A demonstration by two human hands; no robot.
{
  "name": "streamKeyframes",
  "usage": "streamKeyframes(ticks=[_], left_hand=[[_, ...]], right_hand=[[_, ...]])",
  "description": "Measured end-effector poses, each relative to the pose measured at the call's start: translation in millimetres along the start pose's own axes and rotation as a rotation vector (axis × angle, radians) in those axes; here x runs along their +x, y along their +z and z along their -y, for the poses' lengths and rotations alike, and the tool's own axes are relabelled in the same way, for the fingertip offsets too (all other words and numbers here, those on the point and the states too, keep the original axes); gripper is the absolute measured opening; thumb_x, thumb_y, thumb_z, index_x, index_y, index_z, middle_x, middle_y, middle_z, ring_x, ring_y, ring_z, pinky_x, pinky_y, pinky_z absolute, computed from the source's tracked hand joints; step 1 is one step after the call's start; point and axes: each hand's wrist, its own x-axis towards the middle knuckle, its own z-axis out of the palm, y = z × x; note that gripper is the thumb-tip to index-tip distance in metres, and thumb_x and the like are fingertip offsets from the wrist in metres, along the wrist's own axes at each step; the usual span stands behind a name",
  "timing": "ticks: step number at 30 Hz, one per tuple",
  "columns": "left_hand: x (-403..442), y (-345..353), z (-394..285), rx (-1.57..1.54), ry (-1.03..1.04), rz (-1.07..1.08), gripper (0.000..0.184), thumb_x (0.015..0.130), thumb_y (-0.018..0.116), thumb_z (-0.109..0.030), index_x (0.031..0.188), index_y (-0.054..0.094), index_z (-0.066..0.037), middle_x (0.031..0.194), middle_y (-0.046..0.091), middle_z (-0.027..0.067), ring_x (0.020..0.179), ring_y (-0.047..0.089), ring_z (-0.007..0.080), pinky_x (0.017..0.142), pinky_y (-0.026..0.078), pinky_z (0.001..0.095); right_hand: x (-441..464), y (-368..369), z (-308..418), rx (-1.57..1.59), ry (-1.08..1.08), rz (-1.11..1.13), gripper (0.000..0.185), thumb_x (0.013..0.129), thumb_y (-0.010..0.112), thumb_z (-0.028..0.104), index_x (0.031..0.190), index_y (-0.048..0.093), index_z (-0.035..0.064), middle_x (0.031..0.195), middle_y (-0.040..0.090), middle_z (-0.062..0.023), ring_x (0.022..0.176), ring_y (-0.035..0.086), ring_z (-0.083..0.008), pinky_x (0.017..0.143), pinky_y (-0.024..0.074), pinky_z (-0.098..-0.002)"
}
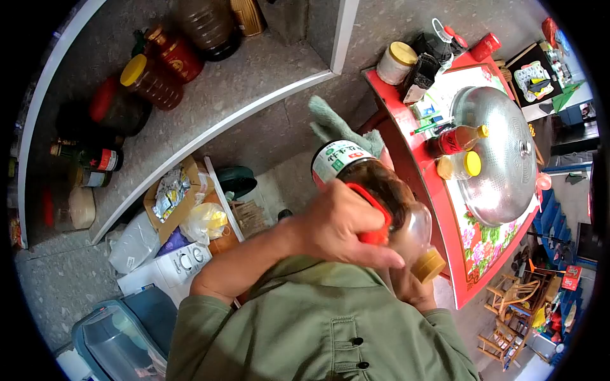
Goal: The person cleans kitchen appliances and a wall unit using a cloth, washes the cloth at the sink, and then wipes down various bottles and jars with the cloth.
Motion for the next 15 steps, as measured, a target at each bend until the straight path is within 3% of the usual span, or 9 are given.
streamKeyframes(ticks=[4,6,7,9,10,11,12,14,15], left_hand=[[12.0,-33.9,11.2,-0.573,-0.447,-0.132,0.051,0.089,0.064,-0.041,0.055,0.053,-0.004,0.05,0.049,-0.0016,0.046,0.049,0.0079,0.045,0.038,0.0233],[2.4,-36.0,33.9,-0.654,-0.524,-0.186,0.05,0.092,0.06,-0.04,0.058,0.058,-0.004,0.053,0.054,-0.0017,0.048,0.051,0.0077,0.047,0.04,0.0219],[-5.9,-36.8,46.4,-0.718,-0.534,-0.257,0.045,0.094,0.056,-0.042,0.07,0.062,-0.004,0.059,0.058,0.001,0.051,0.055,0.0094,0.05,0.044,0.0233],[4.5,-29.0,46.5,-0.805,-0.565,-0.282,0.045,0.095,0.052,-0.044,0.081,0.065,-0.003,0.065,0.061,0.0037,0.055,0.058,0.0112,0.053,0.047,0.0247],[11.6,-23.1,39.6,-0.859,-0.678,-0.507,0.044,0.095,0.05,-0.046,0.093,0.063,-0.004,0.073,0.063,0.0051,0.061,0.06,0.0131,0.056,0.05,0.0277],[21.7,-17.6,36.5,-0.898,-0.784,-0.735,0.047,0.095,0.048,-0.049,0.104,0.061,-0.005,0.081,0.065,0.0065,0.067,0.062,0.0151,0.059,0.053,0.0307],[14.0,-19.6,53.1,-1.008,-0.741,-0.686,0.057,0.093,0.044,-0.056,0.119,0.053,-0.007,0.094,0.063,0.0081,0.077,0.064,0.0189,0.064,0.055,0.0357],[6.1,-18.8,79.1,-1.166,-0.69,-0.635,0.058,0.092,0.044,-0.059,0.118,0.054,-0.007,0.093,0.063,0.008,0.076,0.064,0.0197,0.065,0.055,0.0365],[13.9,-14.3,78.8,-1.2,-0.727,-0.705,0.058,0.092,0.043,-0.06,0.116,0.054,-0.007,0.09,0.064,0.0078,0.075,0.064,0.0203,0.065,0.055,0.0369]], right_hand=[[10.6,-106.6,36.7,-0.6,-0.015,0.426,0.069,0.099,0.029,0.053,0.145,0.029,0.0018,0.145,0.039,-0.0124,0.131,0.04,-0.022,0.11,0.0312,-0.0385],[8.8,-78.6,38.5,-0.889,-0.096,0.253,0.066,0.1,0.026,0.052,0.143,0.033,0.0018,0.143,0.042,-0.012,0.13,0.041,-0.0213,0.111,0.0305,-0.037],[8.2,-64.5,39.7,-1.029,-0.117,0.16,0.065,0.101,0.024,0.051,0.142,0.035,0.0018,0.142,0.043,-0.0119,0.13,0.042,-0.0209,0.111,0.0302,-0.0363],[15.4,-62.6,36.5,-0.683,0.014,-0.083,0.066,0.099,0.026,0.055,0.135,0.045,0.0027,0.132,0.053,-0.0131,0.119,0.052,-0.0215,0.105,0.0391,-0.0374],[20.5,-70.7,37.7,-0.593,0.068,-0.155,0.067,0.097,0.029,0.059,0.128,0.053,0.0036,0.121,0.061,-0.0133,0.108,0.06,-0.0231,0.097,0.0462,-0.0396],[30.2,-100.1,43.7,-0.513,0.083,-0.054,0.069,0.096,0.031,0.06,0.128,0.054,0.0038,0.121,0.061,-0.0143,0.106,0.061,-0.0253,0.096,0.0471,-0.0411],[25.2,-87.7,39.8,-0.489,0.106,-0.128,0.069,0.096,0.032,0.06,0.129,0.053,0.0035,0.125,0.059,-0.0144,0.108,0.061,-0.0257,0.098,0.0463,-0.0414],[14.1,-80.9,24.8,-0.434,0.127,-0.247,0.07,0.096,0.033,0.061,0.131,0.051,0.0027,0.132,0.055,-0.0148,0.113,0.059,-0.0267,0.101,0.0438,-0.0427],[10.4,-102.2,20.3,-0.536,-0.009,-0.142,0.07,0.096,0.034,0.06,0.132,0.051,0.0026,0.133,0.054,-0.0147,0.114,0.058,-0.0273,0.103,0.0423,-0.0429]])
